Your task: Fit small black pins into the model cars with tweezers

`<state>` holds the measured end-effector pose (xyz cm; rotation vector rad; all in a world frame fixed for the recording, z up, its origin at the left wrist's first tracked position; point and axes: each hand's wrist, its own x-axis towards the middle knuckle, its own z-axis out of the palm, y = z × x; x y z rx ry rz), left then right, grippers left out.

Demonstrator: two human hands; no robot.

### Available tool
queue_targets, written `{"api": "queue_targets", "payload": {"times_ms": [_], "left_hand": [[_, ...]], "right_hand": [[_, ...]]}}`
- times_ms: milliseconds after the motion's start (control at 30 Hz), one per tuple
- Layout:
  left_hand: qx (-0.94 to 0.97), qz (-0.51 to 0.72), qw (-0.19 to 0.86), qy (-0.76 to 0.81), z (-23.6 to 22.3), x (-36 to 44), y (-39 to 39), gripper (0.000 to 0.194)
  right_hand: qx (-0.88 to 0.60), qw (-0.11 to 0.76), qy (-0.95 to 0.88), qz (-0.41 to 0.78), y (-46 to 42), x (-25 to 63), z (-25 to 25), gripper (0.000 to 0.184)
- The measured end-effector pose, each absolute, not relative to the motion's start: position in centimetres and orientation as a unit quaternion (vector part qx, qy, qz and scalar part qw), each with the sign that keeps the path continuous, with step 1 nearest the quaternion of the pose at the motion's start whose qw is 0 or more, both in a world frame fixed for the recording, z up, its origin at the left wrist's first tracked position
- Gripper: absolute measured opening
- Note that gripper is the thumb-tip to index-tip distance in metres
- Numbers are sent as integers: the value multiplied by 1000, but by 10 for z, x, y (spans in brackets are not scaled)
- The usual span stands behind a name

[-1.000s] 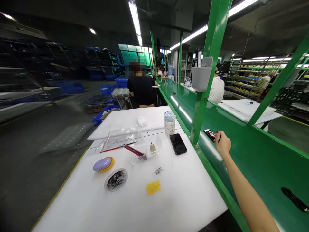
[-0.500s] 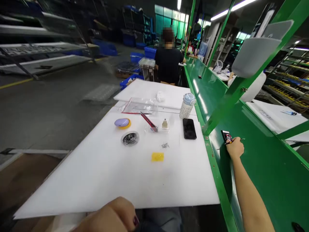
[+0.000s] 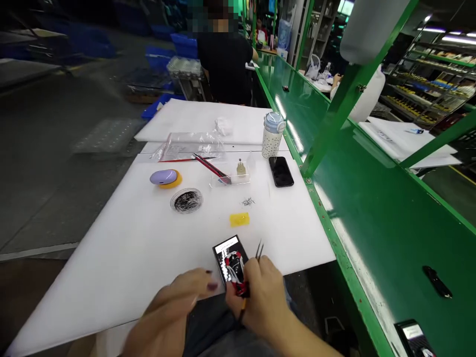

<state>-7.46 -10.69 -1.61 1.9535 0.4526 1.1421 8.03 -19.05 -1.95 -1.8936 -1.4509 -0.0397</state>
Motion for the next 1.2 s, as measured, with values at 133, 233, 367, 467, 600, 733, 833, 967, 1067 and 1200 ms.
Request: {"api": "queue_targets", "payload": {"times_ms": [133,233,367,467,600,733,833,967,1067,1200], "left_hand": [[893,260,293,223,-46,-69,-86,66],[943,206,153,214,-74,-69,-82,94],[948,211,65,231,-84,-67,-90,114],[955,196,27,222,-80,-67,-92,108],[956,180,19,230,-79,-68,-90,101],[952,223,41,208,-82,-71,-86,92],[925,311,108,190,-79,-72,-82,96],[885,360,187,227,-71,-67,-79,92],[872,367,205,249,-69,-62,-79,93],[870,371,208,249,-74,-59,-80,93]], "right_hand": [[-751,379,-540,43,-169,98,-28,32],[-749,406,-524,-1,-139,180,-22,15],[-788,366,-493,-54,-92,285,-34,12],[-799,346,-487,-67,-80,312,-53,18],[-797,335,-498,-69,-84,310,-64,22],[-796,358,-477,-104,-94,306,-56,21],[-791,387,-454,-136,-97,299,-39,13],[-762,385,-520,-33,-68,273,-9,17],[-769,331,-546,13,-20,251,6,21],[-796,257,-547,-15,31,234,19,17]]}}
